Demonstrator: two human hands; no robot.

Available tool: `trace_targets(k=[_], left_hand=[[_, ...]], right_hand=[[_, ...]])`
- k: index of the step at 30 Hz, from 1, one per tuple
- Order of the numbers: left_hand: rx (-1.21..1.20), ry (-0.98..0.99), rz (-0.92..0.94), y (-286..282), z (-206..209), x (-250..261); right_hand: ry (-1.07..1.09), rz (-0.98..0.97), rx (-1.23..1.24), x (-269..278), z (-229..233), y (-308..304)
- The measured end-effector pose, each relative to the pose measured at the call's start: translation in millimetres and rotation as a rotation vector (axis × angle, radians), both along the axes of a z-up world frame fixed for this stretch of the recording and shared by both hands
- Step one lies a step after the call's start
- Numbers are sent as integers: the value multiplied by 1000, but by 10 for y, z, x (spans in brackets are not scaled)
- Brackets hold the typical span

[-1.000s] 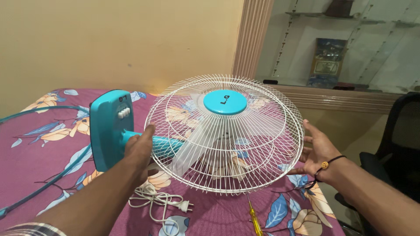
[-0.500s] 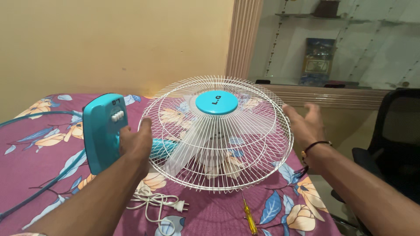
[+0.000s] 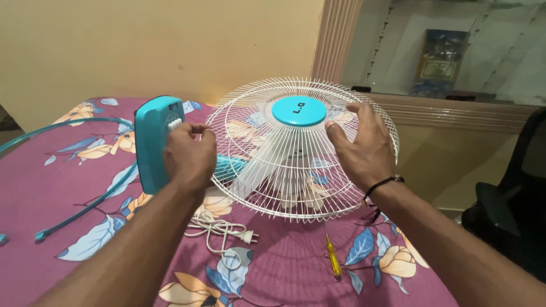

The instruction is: The person assembles a small LG table fan on a floral bedsheet. They attach the front grille, secure the outer ring, and fasten the bottom clip using a screwdriver.

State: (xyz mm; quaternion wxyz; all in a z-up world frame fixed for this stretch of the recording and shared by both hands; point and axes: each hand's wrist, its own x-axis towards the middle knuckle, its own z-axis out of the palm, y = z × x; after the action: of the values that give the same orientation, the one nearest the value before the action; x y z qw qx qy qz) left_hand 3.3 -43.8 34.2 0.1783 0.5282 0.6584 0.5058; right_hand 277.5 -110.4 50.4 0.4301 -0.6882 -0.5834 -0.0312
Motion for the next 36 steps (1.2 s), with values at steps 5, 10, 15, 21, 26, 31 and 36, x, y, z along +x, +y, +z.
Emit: trace_targets(k=[5, 10, 15, 21, 26, 31, 36], left_hand=[[-94, -153, -68, -163, 118, -263], [-35, -300, -189, -396, 137, -562], [-134, -370, -277, -803, 20, -1136], [-188, -362, -288, -1201, -75, -1847], [-274, -358, -222, -1579, -98, -2392], [-357, -401, -138, -2014, -252, -2899], [-403, -361, -64, -2145, -292, -3250]], right_hand=[[-56, 3, -36, -14, -20, -25], [-231, -11, 26, -53, -49, -170], [-144, -52, 49, -467, -93, -637], [-208, 23, 97, -1160, -169, -971], [-149, 80, 30, -1840, -386, -1168], [-31, 161, -132, -2384, -683, -1329], [107, 228, -308, -2729, -835, -1235]])
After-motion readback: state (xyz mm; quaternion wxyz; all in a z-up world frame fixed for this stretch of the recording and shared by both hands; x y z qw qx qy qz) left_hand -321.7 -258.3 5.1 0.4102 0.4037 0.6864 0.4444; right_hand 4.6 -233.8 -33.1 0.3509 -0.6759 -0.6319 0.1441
